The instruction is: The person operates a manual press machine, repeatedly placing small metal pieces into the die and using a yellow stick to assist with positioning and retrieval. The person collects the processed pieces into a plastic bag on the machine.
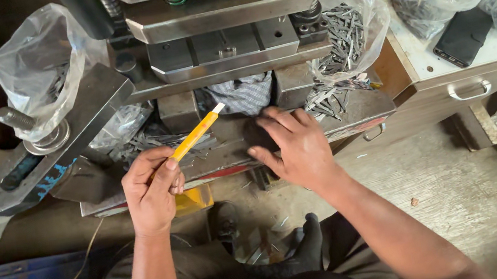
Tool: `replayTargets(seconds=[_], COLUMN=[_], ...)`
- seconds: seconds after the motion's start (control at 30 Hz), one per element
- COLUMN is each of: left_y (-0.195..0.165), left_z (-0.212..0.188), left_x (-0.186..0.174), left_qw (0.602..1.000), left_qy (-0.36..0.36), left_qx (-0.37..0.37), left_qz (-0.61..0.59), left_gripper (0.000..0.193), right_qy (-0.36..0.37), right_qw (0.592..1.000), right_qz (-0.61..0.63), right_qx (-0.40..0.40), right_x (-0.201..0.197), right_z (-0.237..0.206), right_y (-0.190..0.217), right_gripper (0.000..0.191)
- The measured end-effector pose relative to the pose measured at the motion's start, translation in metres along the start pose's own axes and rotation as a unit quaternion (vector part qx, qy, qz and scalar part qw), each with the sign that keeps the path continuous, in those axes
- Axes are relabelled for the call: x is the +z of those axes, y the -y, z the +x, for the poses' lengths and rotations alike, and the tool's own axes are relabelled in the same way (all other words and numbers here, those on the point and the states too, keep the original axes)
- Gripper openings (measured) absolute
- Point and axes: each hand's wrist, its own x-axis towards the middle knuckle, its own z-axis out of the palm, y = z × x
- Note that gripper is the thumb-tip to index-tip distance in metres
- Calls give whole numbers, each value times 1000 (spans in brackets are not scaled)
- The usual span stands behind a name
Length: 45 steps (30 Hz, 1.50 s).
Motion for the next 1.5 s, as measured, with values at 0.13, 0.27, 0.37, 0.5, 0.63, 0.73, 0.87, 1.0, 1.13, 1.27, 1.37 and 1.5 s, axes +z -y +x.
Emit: replayTargets(seconds=[0.13,0.27,0.37,0.5,0.63,0.73,0.87,1.0,1.13,1.27,1.37,1.5], left_y=[-2,-4,-6,-8,-10,-11,-13,-13,-13,-13,-15,-15], left_z=[0,0,1,-1,-1,-1,-2,-1,-1,-2,-2,-1], left_x=[2,3,3,3,4,3,3,2,1,3,3,3], left_qw=[1000,998,999,999,999,999,998,998,998,999,999,998], left_qy=[-8,-13,3,15,16,16,10,16,21,17,15,14], left_qx=[-21,-46,-28,-23,-23,-28,-33,-33,-41,-34,-36,-39], left_qz=[14,29,44,39,33,42,52,51,42,39,33,44], left_gripper=[13,13,12,12,12,13,12,13,12,12,12,12], right_qy=[4,34,17,-7,9,-16,0,11,34,93,118,101], right_qw=[999,996,994,979,979,999,998,986,990,991,990,994], right_qz=[-12,44,89,186,166,26,20,114,127,80,52,25], right_qx=[-29,-63,-55,87,119,28,60,120,47,55,54,28], right_x=[3,4,6,10,13,18,18,5,-3,-7,-10,-9], right_z=[1,-5,-14,-27,-28,-25,-19,-15,-5,7,13,11], right_y=[-6,-17,-24,-21,-6,9,16,2,-11,-13,-9,-2], right_gripper=[49,41,45,50,52,62,59,33,17,14,11,6])
